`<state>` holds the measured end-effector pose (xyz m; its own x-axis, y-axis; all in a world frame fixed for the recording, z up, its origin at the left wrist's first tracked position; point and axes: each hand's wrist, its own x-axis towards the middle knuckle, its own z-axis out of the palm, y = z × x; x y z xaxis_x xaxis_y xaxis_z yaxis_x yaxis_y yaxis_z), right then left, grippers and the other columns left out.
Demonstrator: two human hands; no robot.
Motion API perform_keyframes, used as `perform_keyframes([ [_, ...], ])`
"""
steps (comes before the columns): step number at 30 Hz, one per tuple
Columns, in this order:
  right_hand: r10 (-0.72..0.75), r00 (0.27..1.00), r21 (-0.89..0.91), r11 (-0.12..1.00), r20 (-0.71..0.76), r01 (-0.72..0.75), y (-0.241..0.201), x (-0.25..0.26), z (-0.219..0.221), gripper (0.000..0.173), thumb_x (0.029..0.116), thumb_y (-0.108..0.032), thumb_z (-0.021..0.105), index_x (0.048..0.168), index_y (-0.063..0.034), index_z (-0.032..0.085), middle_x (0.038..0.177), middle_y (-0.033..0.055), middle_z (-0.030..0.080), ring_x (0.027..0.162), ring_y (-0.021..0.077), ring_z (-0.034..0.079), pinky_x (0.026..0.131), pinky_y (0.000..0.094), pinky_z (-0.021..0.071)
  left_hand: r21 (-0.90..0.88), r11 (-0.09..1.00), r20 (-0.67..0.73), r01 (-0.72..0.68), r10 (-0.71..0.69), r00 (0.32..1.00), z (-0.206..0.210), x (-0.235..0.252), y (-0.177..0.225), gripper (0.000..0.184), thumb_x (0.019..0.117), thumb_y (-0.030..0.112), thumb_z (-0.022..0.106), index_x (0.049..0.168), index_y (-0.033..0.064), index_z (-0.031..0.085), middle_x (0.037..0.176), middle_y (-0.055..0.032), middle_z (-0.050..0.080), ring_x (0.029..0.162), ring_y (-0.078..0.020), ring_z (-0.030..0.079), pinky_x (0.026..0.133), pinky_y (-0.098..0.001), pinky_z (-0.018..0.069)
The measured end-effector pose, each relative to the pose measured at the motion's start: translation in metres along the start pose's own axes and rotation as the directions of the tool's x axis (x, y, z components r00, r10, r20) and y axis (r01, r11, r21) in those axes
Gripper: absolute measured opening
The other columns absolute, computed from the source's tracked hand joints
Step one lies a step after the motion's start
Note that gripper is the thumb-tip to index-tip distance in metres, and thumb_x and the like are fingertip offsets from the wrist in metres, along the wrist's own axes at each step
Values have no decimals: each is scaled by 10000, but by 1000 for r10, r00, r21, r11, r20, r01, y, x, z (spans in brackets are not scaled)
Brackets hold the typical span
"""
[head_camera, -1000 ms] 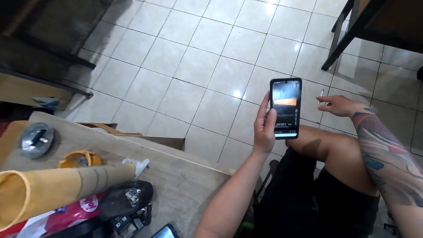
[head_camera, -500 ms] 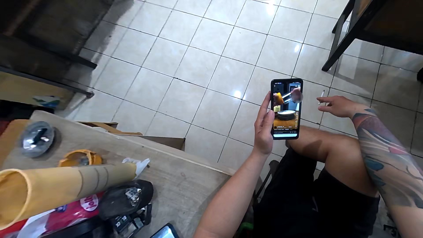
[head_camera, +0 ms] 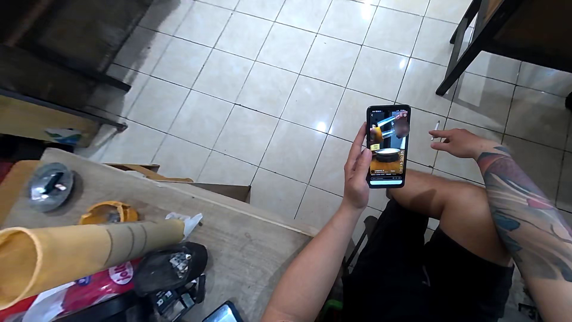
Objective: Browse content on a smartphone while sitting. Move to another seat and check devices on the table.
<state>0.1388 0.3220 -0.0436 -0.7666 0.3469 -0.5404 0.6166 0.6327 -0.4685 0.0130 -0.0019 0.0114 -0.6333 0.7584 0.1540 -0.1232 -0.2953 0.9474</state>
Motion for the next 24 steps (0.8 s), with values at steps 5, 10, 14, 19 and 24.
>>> perform_keyframes([
  [5,-4,1000,3,1000,-11,4,2,2,1,565,1048,-380,590,1546,-137,477,1455,147,593,1173,382,663,1027,609,489,-22,999,8,25,-25,1000,0,-1,0,567,1092,385,312,1637,258,224,1535,-111,458,1245,-272,593,925,-483,579],
  [10,3,1000,6,1000,-9,-3,3,1,1,571,1048,-392,586,1548,-142,474,1442,168,599,1162,392,666,1025,617,485,-32,999,12,25,-24,1000,0,-2,1,566,1096,384,315,1639,257,217,1506,-131,486,1202,-278,621,905,-479,589],
  [14,-8,1000,30,1000,-11,9,-1,-1,-1,567,1048,-373,592,1543,-122,476,1463,153,582,1211,384,642,1043,610,478,-20,1000,15,1,0,1000,0,-1,1,566,1092,366,310,1637,241,221,1492,-132,498,1191,-268,626,894,-472,593],
  [19,5,1000,28,1000,-9,-5,-2,-2,-1,571,1048,-377,592,1547,-127,472,1472,143,578,1201,377,647,1039,603,480,-25,1000,16,14,-13,1000,0,-1,2,562,1093,362,294,1638,250,217,1490,-134,499,1188,-278,626,886,-480,593],
  [24,-4,1000,31,1000,-7,4,0,0,0,571,1047,-375,594,1544,-122,475,1470,148,579,1188,380,652,1032,605,480,-25,999,12,24,-23,1000,-1,-2,1,575,1079,368,298,1638,262,211,1440,-151,534,1123,-273,644,839,-464,597],
])
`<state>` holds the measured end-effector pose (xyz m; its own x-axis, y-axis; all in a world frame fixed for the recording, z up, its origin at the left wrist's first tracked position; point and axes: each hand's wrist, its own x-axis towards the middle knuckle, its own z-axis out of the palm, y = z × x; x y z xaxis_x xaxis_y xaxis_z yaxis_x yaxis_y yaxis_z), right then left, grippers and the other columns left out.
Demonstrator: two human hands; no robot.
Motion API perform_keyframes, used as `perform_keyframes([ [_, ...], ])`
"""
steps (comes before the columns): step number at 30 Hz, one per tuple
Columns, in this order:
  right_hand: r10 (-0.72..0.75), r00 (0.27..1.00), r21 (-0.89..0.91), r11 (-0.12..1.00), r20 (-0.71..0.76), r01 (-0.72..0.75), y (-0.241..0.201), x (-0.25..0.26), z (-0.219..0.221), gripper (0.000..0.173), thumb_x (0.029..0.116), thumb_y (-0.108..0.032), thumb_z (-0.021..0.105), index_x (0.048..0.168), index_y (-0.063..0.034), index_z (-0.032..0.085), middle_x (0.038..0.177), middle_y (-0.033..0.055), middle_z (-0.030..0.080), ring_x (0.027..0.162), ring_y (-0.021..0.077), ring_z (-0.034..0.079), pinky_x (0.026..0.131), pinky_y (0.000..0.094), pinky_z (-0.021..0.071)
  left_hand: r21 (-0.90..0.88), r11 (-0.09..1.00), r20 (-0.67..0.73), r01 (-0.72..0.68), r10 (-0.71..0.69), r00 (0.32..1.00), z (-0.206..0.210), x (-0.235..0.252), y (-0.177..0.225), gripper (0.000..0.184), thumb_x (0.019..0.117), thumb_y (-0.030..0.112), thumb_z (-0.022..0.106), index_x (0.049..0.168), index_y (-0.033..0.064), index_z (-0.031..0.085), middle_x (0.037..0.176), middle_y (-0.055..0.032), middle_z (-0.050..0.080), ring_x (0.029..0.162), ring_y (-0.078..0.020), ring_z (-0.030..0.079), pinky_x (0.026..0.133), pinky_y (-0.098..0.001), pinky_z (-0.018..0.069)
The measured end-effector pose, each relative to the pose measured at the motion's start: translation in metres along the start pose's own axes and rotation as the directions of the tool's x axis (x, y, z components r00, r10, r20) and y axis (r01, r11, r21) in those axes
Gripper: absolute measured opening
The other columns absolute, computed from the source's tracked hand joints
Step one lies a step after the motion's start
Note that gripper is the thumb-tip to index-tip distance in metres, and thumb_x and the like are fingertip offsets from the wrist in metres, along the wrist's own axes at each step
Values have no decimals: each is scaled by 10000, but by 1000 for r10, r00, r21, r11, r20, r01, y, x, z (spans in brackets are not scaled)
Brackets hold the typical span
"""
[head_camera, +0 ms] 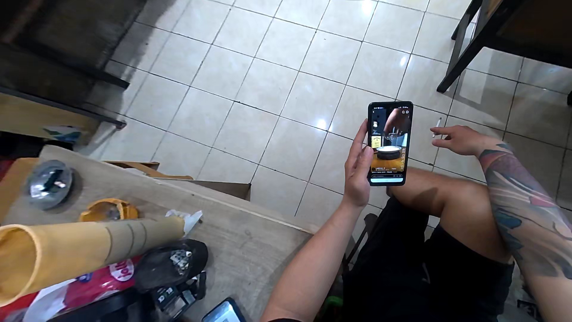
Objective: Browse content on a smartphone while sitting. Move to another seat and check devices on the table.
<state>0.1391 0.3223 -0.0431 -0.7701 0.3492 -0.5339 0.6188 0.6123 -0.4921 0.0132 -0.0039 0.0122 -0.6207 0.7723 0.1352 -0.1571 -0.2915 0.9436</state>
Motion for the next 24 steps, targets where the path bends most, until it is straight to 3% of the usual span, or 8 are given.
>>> perform_keyframes([
  [17,6,1000,3,1000,-1,-6,-5,-3,-1,562,1050,-355,593,1544,-114,474,1454,165,586,1163,383,659,1024,601,483,6,1000,4,-15,15,1000,1,1,1,573,1086,355,294,1640,235,208,1518,-133,471,1210,-277,606,904,-475,580],
  [24,6,1000,6,1000,-4,-6,-5,-3,-2,566,1048,-356,597,1543,-113,474,1451,170,589,1166,383,661,1024,603,485,-9,1000,0,-3,3,1000,2,0,2,574,1088,393,302,1638,252,215,1487,-132,496,1170,-270,622,880,-464,587],
])
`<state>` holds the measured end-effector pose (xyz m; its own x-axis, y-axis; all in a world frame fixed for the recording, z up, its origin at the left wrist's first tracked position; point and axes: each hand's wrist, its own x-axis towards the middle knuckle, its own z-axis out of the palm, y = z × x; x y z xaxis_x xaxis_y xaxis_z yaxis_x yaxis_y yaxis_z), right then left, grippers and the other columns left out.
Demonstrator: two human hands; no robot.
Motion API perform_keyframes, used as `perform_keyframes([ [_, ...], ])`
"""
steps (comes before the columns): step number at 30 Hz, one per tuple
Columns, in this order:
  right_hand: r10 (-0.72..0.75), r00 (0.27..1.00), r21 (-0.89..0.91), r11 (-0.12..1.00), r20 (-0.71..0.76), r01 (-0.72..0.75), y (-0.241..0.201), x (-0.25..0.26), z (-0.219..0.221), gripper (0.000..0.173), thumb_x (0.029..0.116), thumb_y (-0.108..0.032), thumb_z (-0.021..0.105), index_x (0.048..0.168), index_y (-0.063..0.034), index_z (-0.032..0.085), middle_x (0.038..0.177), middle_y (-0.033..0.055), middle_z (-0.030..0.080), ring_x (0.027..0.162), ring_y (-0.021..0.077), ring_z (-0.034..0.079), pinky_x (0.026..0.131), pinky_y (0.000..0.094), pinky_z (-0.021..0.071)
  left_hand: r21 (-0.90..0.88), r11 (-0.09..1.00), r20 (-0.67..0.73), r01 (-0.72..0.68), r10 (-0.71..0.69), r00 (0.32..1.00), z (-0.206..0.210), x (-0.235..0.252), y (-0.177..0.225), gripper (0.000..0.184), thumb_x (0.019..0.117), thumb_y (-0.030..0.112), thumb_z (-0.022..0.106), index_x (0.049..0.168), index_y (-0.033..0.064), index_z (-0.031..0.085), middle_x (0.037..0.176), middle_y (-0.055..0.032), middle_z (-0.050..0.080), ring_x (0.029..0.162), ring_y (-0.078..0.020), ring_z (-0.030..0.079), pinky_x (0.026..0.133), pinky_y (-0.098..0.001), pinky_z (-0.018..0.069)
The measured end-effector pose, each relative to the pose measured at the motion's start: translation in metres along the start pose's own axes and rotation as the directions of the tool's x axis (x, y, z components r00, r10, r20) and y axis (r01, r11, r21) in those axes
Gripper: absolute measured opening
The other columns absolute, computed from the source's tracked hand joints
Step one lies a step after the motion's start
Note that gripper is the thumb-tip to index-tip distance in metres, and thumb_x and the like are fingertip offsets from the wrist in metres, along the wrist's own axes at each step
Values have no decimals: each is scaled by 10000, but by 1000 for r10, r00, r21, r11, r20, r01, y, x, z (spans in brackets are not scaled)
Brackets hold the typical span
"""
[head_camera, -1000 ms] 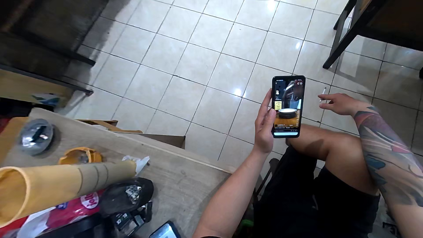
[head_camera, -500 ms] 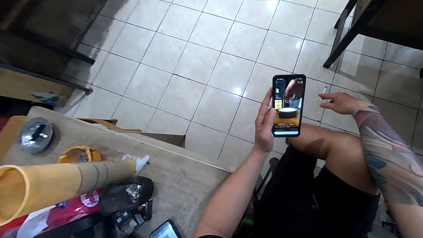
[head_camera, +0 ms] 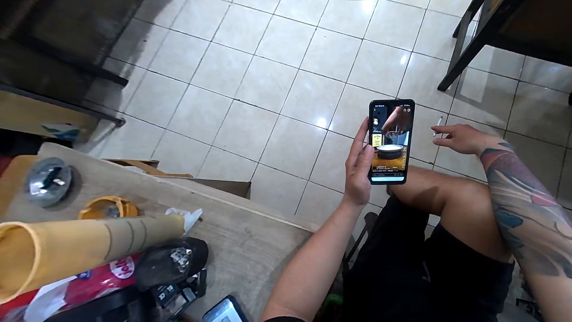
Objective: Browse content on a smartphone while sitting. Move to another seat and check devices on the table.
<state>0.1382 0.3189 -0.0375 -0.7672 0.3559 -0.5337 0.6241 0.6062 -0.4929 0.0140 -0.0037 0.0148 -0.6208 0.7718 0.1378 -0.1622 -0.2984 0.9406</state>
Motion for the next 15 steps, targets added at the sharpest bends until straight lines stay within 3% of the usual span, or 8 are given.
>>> perform_keyframes([
  [10,3,1000,-1,1000,6,-3,-1,-1,0,566,1051,-359,588,1546,-110,470,1463,158,583,1170,373,663,1029,593,488,37,999,-3,-20,20,1000,-1,-1,-1,580,1080,356,296,1641,234,212,1523,-125,467,1218,-267,600,907,-470,579],
  [15,7,1000,-9,1000,11,-7,1,0,1,570,1051,-373,585,1548,-122,468,1467,152,580,1187,372,655,1039,594,481,16,1000,3,-21,21,1000,-1,-1,-1,594,1073,389,295,1639,232,206,1475,-140,508,1172,-268,625,880,-467,589],
])
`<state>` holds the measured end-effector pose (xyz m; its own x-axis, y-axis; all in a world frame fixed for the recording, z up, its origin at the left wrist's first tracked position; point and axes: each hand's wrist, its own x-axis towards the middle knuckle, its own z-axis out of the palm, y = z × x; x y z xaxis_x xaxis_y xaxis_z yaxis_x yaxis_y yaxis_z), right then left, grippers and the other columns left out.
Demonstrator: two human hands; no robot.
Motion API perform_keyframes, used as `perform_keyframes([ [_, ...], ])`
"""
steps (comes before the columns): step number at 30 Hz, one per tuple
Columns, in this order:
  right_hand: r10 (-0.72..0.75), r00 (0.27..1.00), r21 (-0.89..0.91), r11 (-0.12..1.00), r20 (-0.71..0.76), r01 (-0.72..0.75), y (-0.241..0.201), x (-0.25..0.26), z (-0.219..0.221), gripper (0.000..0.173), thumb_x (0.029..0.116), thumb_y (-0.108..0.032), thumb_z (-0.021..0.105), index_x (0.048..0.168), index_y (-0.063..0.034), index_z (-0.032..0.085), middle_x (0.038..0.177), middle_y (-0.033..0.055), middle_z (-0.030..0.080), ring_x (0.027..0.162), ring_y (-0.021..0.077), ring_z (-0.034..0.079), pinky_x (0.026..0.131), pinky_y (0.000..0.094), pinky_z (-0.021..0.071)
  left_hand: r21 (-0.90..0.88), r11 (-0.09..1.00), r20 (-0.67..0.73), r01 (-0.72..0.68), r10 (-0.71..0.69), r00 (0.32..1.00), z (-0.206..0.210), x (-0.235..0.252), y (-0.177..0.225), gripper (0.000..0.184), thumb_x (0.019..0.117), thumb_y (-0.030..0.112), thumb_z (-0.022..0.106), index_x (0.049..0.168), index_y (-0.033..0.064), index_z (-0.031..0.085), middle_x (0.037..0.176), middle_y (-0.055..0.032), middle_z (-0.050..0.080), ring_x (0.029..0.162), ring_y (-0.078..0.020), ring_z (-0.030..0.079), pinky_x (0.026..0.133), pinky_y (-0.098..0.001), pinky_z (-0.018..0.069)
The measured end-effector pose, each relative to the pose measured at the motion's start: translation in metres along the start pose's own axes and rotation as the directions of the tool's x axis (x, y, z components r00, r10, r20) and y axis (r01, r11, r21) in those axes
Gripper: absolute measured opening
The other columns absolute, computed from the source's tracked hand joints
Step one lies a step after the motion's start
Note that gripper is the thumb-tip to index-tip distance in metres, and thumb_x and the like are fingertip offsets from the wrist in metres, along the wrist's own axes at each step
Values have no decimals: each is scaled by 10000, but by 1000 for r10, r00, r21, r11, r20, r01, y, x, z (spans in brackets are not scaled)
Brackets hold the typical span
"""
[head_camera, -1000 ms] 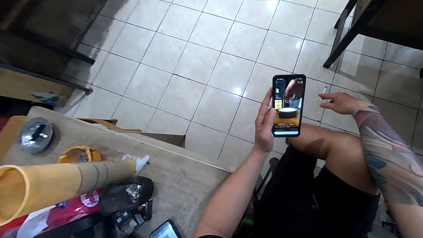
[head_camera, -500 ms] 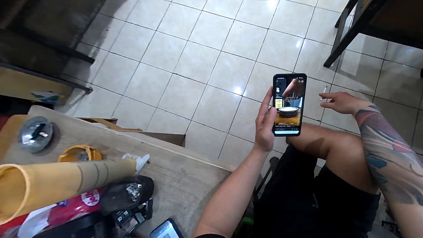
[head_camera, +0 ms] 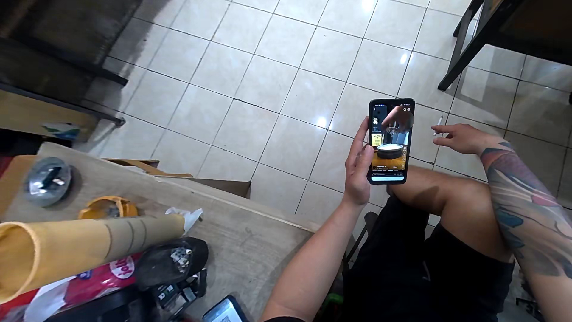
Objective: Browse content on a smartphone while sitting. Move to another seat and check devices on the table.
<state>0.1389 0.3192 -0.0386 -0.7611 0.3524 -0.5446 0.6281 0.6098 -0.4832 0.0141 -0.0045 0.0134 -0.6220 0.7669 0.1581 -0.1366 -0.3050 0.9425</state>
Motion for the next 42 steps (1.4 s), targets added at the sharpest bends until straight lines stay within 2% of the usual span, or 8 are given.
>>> perform_keyframes([
  [4,-4,1000,9,1000,-4,4,0,0,0,567,1051,-368,586,1547,-118,470,1472,152,576,1195,378,650,1044,592,480,-26,1000,11,15,-15,1000,0,0,0,605,1075,424,308,1643,248,193,1517,-128,466,1202,-264,609,899,-461,582],
  [8,5,1000,7,1000,-5,-5,0,0,0,568,1050,-378,585,1550,-134,469,1475,152,575,1200,385,648,1043,603,477,-29,999,13,20,-20,1000,0,0,1,617,1071,449,313,1642,255,186,1460,-146,521,1138,-263,645,860,-456,596],
  [12,-3,1000,3,1000,-7,3,1,1,1,565,1049,-370,591,1546,-130,474,1467,144,583,1201,376,650,1041,600,484,-18,1000,15,6,-6,1000,-1,0,-2,616,1068,438,305,1642,248,188,1497,-130,488,1169,-263,629,869,-466,595],
  [23,-7,1000,-14,1000,0,7,3,2,1,567,1050,-380,584,1549,-136,470,1476,139,577,1202,378,649,1041,599,483,-37,999,13,23,-22,1000,0,0,-1,606,1070,426,289,1641,253,182,1448,-152,534,1131,-272,653,853,-466,600],
  [26,-7,1000,-6,1000,2,7,0,1,1,563,1052,-366,584,1546,-120,472,1462,159,583,1179,387,656,1030,604,483,-38,999,7,28,-28,1000,0,0,0,612,1068,443,304,1641,261,189,1488,-136,492,1152,-262,637,865,-459,597],
  [28,-6,1000,-12,1000,2,6,1,1,1,563,1054,-370,579,1546,-120,471,1456,163,586,1174,386,657,1027,604,484,-46,999,5,27,-26,1000,0,0,-1,613,1066,439,304,1641,259,189,1462,-152,513,1118,-263,652,851,-454,599],
  [37,1,1000,-25,1000,3,-1,4,4,2,578,1047,-398,583,1549,-134,471,1429,187,601,1163,405,657,1023,622,477,-45,999,3,30,-29,1000,0,-1,-1,593,1071,413,294,1637,261,207,1447,-148,530,1118,-253,653,861,-450,597],
  [42,7,1000,-6,1000,3,-7,1,1,2,569,1048,-379,589,1548,-134,471,1460,164,585,1192,389,650,1038,610,477,-39,999,7,31,-31,1000,-1,-1,-2,594,1072,417,292,1638,266,200,1443,-150,533,1109,-259,657,848,-453,600],
])
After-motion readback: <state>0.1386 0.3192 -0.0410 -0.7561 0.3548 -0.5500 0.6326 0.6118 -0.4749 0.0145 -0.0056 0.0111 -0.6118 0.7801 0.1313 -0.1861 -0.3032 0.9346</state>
